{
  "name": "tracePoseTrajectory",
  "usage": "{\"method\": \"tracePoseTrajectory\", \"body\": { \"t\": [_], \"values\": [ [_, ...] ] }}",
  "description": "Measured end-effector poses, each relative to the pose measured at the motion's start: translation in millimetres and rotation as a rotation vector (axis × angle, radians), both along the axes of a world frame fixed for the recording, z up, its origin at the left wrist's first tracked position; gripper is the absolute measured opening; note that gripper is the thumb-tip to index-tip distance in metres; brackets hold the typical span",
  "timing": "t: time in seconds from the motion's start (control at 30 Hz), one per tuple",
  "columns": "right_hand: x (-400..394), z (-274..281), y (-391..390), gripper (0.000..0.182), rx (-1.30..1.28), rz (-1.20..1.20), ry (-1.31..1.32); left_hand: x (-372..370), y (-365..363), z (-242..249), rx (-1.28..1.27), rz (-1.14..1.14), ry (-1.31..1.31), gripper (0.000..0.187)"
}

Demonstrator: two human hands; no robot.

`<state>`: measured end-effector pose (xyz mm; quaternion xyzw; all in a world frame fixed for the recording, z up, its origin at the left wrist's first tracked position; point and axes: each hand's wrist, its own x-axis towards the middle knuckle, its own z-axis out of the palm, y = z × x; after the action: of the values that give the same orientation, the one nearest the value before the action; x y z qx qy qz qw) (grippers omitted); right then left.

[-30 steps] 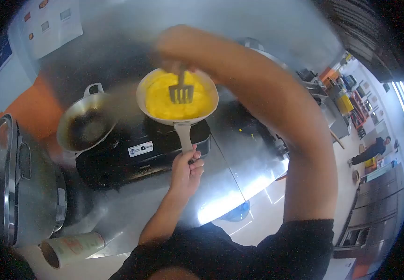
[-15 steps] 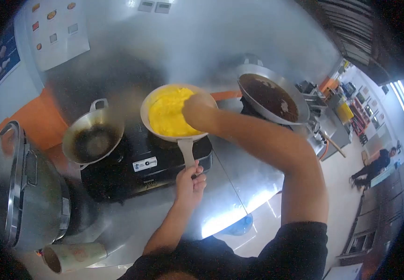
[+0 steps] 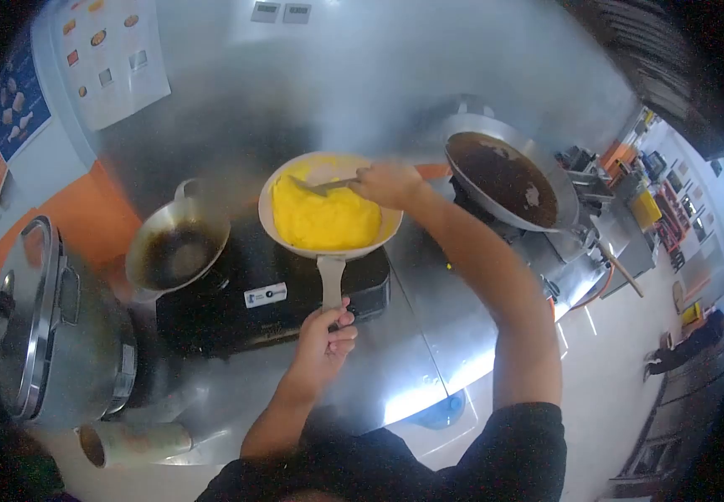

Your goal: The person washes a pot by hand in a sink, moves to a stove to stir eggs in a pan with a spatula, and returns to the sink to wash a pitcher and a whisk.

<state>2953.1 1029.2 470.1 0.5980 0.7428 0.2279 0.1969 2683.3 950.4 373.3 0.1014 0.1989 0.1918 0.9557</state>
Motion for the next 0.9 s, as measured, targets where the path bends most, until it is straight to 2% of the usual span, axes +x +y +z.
{"method": "tracePoseTrajectory", "body": {
  "t": [0.07,0.13,0.2,0.3,0.33,0.4,0.47,0.53,0.73,0.83,0.9],
  "values": [
    [-27,41,-19,0.024,-0.007,-0.074,0.048,-1,0,1,0.005,0.002,0.025,0.018],
    [-26,65,-33,0.022,-0.021,-0.121,0.027,-3,-1,3,0.015,0.007,0.041,0.019],
    [-44,103,-59,0.026,-0.059,-0.188,0.209,-3,1,5,-0.001,0.006,0.039,0.019],
    [-59,131,-94,0.023,-0.085,-0.231,0.279,-4,0,3,-0.012,-0.001,0.01,0.018],
    [-59,130,-98,0.023,-0.089,-0.228,0.263,-3,1,3,-0.011,-0.005,-0.002,0.017],
    [-56,115,-104,0.018,-0.418,-0.423,0.341,-2,1,0,-0.019,-0.006,-0.014,0.017],
    [-78,79,-106,0.017,-0.297,-0.409,0.321,-2,1,-1,-0.018,-0.004,-0.019,0.016],
    [-96,46,-106,0.018,-0.067,-0.383,0.38,-3,2,-1,-0.029,-0.017,-0.012,0.016],
    [-72,-29,-59,0.018,0.142,-0.364,0.398,-4,3,-2,-0.005,-0.024,0.001,0.015],
    [-6,-54,-23,0.018,0.165,-0.363,0.5,-2,2,-5,0.003,-0.018,-0.026,0.015],
    [24,-21,-18,0.023,-0.028,-0.281,0.39,-2,1,-5,0.009,-0.02,-0.028,0.014]
  ]
}}
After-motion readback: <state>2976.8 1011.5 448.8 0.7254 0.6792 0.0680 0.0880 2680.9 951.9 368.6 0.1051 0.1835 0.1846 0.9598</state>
